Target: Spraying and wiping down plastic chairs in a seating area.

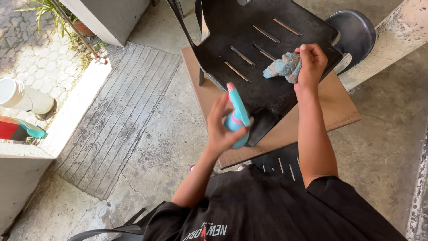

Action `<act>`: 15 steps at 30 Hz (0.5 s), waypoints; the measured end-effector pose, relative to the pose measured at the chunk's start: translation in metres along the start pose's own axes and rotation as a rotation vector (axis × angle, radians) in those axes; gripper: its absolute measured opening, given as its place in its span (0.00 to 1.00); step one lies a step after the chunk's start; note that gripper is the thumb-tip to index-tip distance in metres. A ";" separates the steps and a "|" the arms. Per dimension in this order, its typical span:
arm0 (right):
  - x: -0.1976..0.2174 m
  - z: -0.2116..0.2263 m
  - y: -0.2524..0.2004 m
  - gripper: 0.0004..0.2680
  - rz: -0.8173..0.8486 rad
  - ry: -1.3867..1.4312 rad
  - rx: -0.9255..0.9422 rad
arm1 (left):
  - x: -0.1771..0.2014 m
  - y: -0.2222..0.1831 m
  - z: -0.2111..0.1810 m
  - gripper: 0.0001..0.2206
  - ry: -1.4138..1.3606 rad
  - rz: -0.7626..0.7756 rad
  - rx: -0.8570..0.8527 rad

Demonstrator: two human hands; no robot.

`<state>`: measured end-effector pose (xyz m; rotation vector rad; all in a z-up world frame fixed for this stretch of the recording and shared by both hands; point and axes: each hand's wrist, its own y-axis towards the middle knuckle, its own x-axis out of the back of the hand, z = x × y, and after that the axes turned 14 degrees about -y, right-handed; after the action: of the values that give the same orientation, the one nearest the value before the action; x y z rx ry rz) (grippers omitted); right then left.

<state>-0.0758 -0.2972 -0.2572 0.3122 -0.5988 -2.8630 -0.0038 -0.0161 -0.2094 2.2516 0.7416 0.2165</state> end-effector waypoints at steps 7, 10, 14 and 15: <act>0.005 0.021 -0.004 0.05 0.188 0.067 -0.107 | 0.001 0.116 -0.007 0.37 0.303 0.027 -0.049; 0.005 0.025 -0.007 0.05 0.181 0.055 -0.134 | -0.006 0.149 0.003 0.36 0.309 -0.026 -0.105; 0.005 0.023 -0.007 0.05 0.174 0.056 -0.143 | -0.015 0.155 0.024 0.31 0.277 -0.021 -0.164; 0.004 0.021 -0.006 0.05 0.169 0.052 -0.134 | -0.015 0.151 0.031 0.30 0.231 -0.002 -0.135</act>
<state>-0.0859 -0.2852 -0.2414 0.2987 -0.4001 -2.7065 0.0625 -0.1283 -0.1244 2.1189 0.8232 0.5172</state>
